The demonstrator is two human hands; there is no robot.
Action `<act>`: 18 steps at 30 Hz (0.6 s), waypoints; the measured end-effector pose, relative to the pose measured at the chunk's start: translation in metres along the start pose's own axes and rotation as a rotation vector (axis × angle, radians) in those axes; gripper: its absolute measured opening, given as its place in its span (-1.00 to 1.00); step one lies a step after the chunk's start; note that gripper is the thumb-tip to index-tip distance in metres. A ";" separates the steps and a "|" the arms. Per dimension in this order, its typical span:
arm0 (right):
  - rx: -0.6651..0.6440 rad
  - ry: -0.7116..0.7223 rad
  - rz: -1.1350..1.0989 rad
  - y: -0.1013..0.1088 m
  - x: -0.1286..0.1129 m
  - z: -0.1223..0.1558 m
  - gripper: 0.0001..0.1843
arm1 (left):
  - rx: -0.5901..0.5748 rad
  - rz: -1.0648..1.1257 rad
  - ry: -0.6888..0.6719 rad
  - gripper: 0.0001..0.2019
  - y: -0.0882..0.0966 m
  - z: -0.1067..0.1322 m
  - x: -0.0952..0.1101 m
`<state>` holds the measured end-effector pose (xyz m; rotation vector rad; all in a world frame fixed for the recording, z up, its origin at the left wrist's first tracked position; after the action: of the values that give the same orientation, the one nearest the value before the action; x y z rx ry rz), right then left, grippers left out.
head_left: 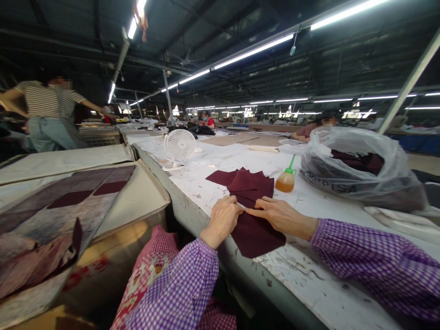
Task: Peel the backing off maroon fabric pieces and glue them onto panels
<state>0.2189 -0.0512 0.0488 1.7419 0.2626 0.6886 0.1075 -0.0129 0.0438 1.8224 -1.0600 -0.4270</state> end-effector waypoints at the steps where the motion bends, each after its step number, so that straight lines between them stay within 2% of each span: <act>1: -0.007 0.002 0.001 0.002 0.000 -0.001 -0.47 | 0.003 -0.006 -0.003 -0.78 0.000 0.000 0.001; 6: 0.088 -0.082 -0.108 0.016 0.000 -0.013 -0.65 | 0.009 -0.019 -0.005 -0.78 -0.001 0.000 0.003; 9: 0.077 -0.107 -0.249 0.009 -0.006 -0.018 -0.72 | 0.019 0.010 -0.004 -0.80 -0.001 0.001 0.000; 15: 0.088 -0.081 -0.314 0.001 -0.012 -0.017 -0.68 | 0.044 0.235 0.102 -0.85 0.008 0.019 -0.029; 18: 0.082 -0.073 -0.321 0.002 -0.010 -0.016 -0.67 | 0.062 0.239 0.070 -0.85 0.012 0.026 -0.032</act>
<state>0.2013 -0.0435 0.0503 1.7463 0.5127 0.3845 0.0664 -0.0037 0.0363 1.7256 -1.2359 -0.1874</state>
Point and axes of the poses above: each hand's wrist, its own z-axis away from the middle knuckle, its own y-axis out of the back of the hand, x = y × z, the point moved 7 cm from there along -z, towards the middle knuckle, and after that the axes turned 4 degrees about -y, right-handed, at the moved point
